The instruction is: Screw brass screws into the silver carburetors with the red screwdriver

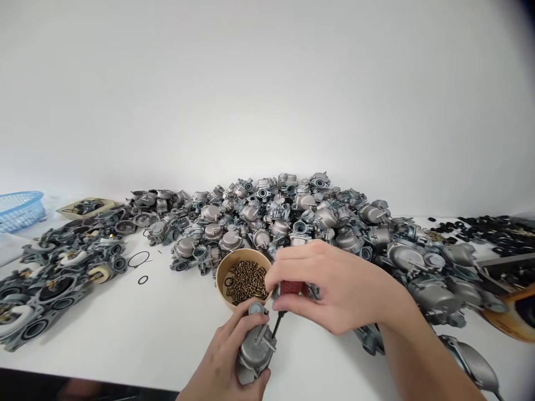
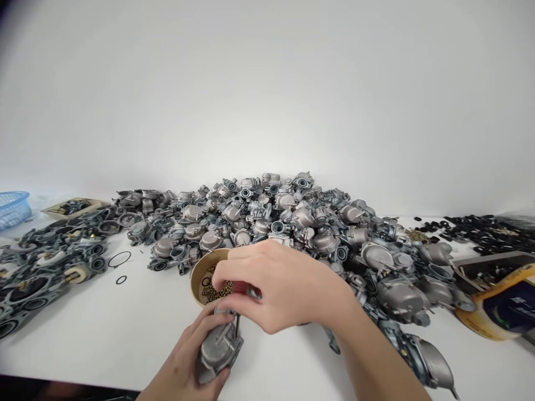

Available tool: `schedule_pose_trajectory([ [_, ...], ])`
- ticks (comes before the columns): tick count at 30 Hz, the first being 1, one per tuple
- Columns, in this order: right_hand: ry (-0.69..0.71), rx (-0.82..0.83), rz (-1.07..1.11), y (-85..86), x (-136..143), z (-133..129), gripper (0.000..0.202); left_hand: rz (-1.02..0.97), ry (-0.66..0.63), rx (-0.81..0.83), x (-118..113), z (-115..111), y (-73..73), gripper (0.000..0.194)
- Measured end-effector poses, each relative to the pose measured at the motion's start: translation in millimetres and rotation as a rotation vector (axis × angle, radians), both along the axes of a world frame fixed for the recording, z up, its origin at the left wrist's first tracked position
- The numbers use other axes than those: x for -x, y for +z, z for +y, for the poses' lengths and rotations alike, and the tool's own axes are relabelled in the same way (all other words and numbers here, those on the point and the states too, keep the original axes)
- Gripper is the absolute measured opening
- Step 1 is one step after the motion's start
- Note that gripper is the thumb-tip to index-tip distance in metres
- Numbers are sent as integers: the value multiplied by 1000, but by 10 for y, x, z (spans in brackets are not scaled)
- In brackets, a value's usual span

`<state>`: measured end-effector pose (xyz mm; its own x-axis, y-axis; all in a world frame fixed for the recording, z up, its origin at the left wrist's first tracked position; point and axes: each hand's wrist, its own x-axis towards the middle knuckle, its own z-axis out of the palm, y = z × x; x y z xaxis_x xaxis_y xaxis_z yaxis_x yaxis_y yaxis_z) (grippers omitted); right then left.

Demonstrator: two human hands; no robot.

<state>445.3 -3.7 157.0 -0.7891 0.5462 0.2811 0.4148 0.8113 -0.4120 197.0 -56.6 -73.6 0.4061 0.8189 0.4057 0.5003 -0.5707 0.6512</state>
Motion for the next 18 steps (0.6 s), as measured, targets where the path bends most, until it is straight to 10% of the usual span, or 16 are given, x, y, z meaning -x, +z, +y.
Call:
schedule_pose_trajectory([
  [18,-54,-43,-58,9,15,-63,13,8,-23,-22,32,18,-38,83],
])
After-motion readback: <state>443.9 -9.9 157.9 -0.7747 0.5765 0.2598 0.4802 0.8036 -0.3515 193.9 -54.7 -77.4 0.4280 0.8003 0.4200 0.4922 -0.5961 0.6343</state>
